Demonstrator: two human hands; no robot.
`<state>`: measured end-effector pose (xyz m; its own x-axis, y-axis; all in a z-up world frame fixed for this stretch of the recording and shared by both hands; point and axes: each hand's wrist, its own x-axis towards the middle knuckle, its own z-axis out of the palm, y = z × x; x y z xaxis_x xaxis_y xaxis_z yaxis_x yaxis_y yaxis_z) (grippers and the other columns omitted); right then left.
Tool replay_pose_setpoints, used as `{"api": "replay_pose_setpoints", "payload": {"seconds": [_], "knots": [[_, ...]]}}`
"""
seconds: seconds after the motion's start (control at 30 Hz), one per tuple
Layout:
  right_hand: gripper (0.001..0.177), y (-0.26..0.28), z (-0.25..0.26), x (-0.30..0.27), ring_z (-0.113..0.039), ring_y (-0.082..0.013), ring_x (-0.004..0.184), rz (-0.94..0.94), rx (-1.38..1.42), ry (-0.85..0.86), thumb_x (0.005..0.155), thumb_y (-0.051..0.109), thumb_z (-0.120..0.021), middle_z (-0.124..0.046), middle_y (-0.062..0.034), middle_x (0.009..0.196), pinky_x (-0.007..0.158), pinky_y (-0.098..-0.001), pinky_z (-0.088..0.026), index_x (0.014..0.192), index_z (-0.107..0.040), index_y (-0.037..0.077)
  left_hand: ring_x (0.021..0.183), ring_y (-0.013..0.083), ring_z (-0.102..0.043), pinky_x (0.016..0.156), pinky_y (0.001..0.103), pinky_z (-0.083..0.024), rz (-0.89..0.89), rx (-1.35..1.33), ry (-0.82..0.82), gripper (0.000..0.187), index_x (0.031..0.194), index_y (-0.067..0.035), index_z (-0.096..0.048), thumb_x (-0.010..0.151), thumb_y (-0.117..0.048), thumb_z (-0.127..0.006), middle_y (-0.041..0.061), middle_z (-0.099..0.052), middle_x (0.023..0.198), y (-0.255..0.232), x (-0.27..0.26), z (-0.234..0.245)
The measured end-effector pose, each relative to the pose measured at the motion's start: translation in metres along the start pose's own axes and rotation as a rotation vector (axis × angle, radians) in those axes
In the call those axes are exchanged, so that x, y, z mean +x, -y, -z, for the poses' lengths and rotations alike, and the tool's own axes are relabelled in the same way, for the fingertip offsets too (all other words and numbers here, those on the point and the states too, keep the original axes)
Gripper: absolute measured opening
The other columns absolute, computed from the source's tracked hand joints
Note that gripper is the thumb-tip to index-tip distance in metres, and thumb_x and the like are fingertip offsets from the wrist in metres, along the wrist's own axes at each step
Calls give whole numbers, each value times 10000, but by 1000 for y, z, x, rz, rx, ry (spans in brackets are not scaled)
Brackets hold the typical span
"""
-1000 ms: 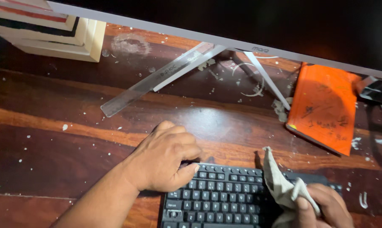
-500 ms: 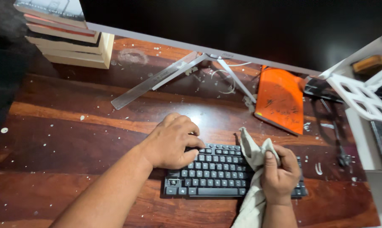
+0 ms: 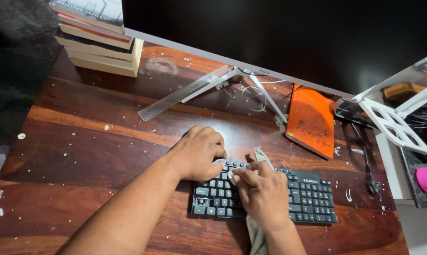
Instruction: The person wipes a black computer keyboard with a white cloth, cleaning the keys and the surface. They then flip the keyboard over and wipe the underside before placing it back on the desk.
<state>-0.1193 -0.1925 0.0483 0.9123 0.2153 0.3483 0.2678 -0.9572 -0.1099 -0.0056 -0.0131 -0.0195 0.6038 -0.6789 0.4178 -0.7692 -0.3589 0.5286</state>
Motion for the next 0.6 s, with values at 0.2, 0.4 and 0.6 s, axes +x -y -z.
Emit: {"api": "replay_pose_setpoints", "payload": {"seconds": [0.2, 0.4, 0.6], "knots": [[82, -25, 14, -9, -658, -215, 602, -124, -59, 33, 806, 222, -790, -687, -29, 808, 567, -380, -513, 872, -803, 174, 1135, 261, -550, 1025, 482, -364, 14, -51, 18, 254, 915, -189, -812, 747, -345, -700, 26, -682, 1042, 1, -2, 0], [38, -5, 1, -7, -654, -197, 654, 32, -55, -72, 833, 160, -766, -695, 44, 769, 656, -393, -444, 807, -751, 184, 1176, 279, -531, 1066, 481, -349, -15, -36, 38, 349, 1015, -197, -796, 731, -390, -732, 50, -666, 1095, -3, -1, 1], [22, 0, 1, -6, -650, -223, 652, 1, -1, -63, 832, 180, -772, -688, 18, 744, 636, -387, -426, 824, -752, 185, 1256, 309, -483, 1093, 505, -298, -47, -58, 104, 616, 1100, -187, -774, 632, -585, -822, 69, -642, 1198, -2, -1, 7]]}}
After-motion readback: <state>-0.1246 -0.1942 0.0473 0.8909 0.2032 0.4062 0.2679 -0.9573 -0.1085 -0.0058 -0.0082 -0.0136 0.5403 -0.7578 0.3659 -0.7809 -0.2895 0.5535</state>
